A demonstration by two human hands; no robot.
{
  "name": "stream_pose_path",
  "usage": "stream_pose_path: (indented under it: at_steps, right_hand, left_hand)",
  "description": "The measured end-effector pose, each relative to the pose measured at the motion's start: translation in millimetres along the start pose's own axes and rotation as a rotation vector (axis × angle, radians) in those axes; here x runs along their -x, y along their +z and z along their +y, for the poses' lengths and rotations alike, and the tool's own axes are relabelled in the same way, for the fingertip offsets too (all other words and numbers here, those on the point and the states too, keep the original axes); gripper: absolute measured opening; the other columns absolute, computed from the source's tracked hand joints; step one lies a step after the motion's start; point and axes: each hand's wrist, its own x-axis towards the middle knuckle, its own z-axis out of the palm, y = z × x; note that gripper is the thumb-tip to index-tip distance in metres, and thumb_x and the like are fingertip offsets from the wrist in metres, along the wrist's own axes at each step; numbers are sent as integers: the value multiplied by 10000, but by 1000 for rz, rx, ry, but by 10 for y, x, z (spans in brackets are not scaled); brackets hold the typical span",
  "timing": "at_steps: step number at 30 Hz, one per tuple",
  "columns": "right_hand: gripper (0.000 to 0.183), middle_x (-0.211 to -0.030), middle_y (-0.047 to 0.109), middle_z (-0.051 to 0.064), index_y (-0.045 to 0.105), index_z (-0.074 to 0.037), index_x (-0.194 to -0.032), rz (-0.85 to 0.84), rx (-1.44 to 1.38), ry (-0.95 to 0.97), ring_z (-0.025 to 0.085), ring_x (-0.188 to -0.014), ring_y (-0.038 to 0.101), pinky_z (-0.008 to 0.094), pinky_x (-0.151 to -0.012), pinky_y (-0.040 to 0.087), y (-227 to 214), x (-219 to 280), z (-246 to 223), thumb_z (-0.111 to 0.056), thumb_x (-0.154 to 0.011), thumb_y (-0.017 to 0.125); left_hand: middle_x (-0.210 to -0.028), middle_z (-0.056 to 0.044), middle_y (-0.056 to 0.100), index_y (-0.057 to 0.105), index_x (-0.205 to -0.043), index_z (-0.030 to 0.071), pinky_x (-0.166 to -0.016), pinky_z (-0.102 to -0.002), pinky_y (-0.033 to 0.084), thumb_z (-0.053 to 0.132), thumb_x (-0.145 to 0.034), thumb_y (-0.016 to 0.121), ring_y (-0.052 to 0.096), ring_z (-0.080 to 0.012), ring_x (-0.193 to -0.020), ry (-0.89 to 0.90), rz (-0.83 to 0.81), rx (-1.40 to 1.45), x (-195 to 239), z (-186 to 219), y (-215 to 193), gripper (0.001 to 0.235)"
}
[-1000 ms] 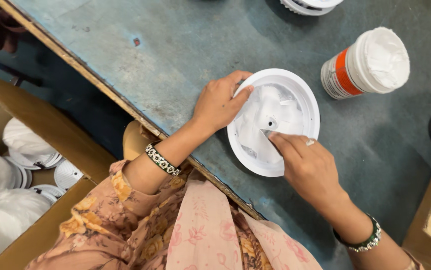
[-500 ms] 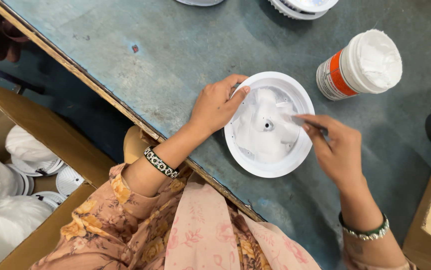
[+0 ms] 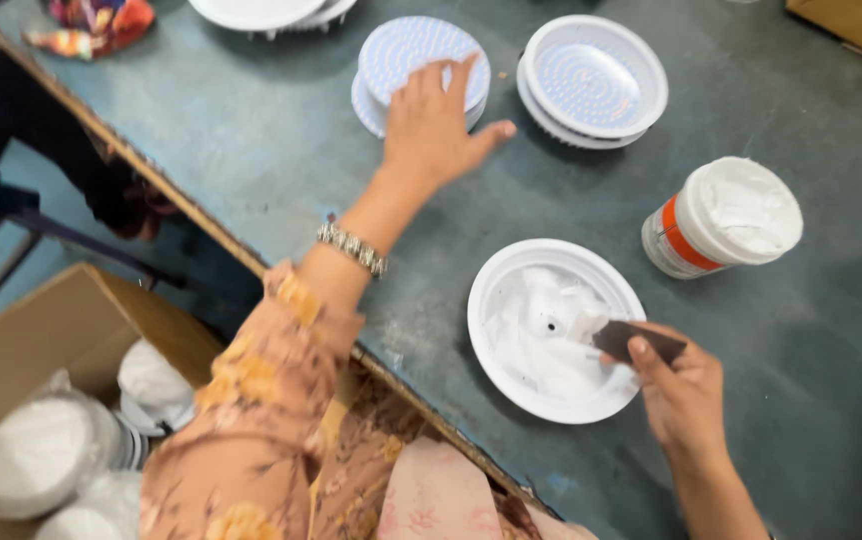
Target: The person scoops white paste from a container and spreads it onto circular LED light panels using a small metal spatula. The person applies the paste to the back of the panels and places them into larger circular housings.
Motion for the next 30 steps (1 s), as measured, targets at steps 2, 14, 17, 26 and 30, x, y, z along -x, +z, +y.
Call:
stream_pose_path:
  at_steps: [2, 14, 17, 26, 30]
  right_hand:
    - [280, -1088, 738, 194, 650, 122, -1186, 27, -129, 40, 269, -967, 720, 433, -879, 595, -75, 52, 154, -76, -988, 647]
    - [263, -1117, 738, 175, 651, 81, -1201, 77, -438, 105, 257, -990, 720, 461, -883, 597, -167, 75, 418, -83, -997, 649]
    - [263, -1133, 739, 172, 654, 83, -1205, 81, -450, 94, 255, -1014, 722, 452, -902, 600, -81, 120, 329, -75, -995, 647]
    - [250, -1233, 753, 141, 717, 16, -1209, -199, 463, -408, 224, -1115, 740, 359, -961, 600, 472, 328, -614, -4, -975, 631]
    - [310, -1252, 729, 145, 705, 3, -1188, -255, 735, -686, 247, -1145, 740, 328, -963, 589, 921, 373, -807, 88, -890, 685]
  left_hand:
    - [-1435, -273, 451, 451, -1488, 109, -1049, -653, 297, 767, -797, 719, 360, -479, -1354, -11, 0, -137, -419, -154, 14, 991]
    - [-1592, -235, 493, 510, -1561, 154, -1199, -602, 321, 250, -1041, 599, 419, -461, -1486, 27, -46, -4, 430, -1, -200, 536]
    - [-1413, -285, 636, 586, -1423, -67, -1101, -524, 500, 344, -1119, 518, 604, -442, -1299, -558, 183, 1059, 811, 142, -688, 515]
    - [-1481, -156, 539, 411, -1505, -27, -1145, -502, 407, 321, -1082, 514, 523, -317, -1363, -862, -146, 2140, 1867, 884, -913, 557]
    - [-1487, -134, 530, 400, -1522, 23, -1151, -489, 394, 320, -1099, 490, 509, -300, -1371, -788, -122, 2216, 1992, 1154, -857, 525]
